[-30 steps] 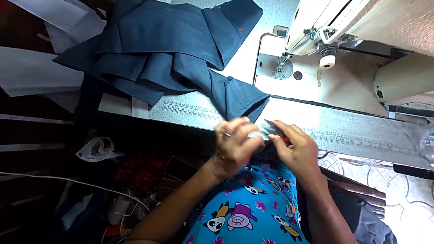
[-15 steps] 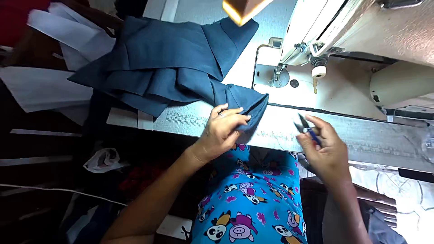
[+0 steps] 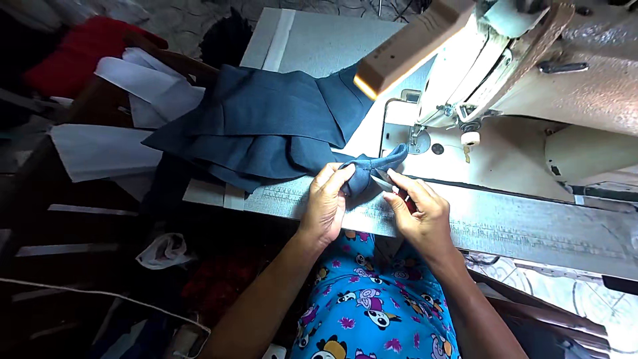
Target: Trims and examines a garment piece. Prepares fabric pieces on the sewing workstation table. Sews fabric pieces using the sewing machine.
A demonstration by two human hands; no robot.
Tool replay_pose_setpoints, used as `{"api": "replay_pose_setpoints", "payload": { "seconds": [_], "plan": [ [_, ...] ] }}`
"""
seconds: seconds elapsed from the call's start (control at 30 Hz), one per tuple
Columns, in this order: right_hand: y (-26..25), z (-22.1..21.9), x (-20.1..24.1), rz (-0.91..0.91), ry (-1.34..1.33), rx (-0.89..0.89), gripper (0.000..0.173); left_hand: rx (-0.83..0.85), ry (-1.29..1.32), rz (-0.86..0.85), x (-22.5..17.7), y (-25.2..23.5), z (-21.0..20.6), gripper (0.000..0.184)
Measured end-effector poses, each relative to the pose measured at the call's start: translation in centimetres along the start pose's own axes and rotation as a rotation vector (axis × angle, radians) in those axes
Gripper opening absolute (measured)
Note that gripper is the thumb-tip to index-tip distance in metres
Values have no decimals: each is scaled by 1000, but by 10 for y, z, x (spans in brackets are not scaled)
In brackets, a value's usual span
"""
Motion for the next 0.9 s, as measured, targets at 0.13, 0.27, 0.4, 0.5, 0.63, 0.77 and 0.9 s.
{"api": "replay_pose_setpoints", "payload": {
  "seconds": [0.13, 0.27, 0.4, 0.5, 0.63, 0.77, 0.9],
  "plan": [
    [-3, -5, 2, -16, -21, 3, 31, -22, 41, -2, 0, 1, 1, 12],
    [-8, -6, 1, 22, -63, -81, 35, -30, 25, 7, 3, -2, -1, 11],
    [-20, -1, -2, 156, 34, -144, 32, 54, -196, 13, 5, -7, -9, 7],
    [-26, 3, -4, 195, 247, -177, 27, 123, -340, -58, 5, -13, -20, 10],
    [-24, 2, -9, 183, 318, -228, 20, 114, -442, -74, 10, -21, -30, 7],
    [-12, 5, -11, -55, -31, -130, 18, 75, -415, -16, 17, -25, -36, 6],
    [5, 10, -9, -196, -309, -16, 7, 64, -382, -2, 20, -26, -37, 3]
  ]
}}
Point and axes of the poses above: each hand's wrist, its own y-axis away from the middle knuckle, its own z-axis out of the back of the hand, x = y × z, the point moved 3 cm from there along -y, towards the middle knuckle, and after that the axes turned 11 degrees about x, right-handed, at the moved point
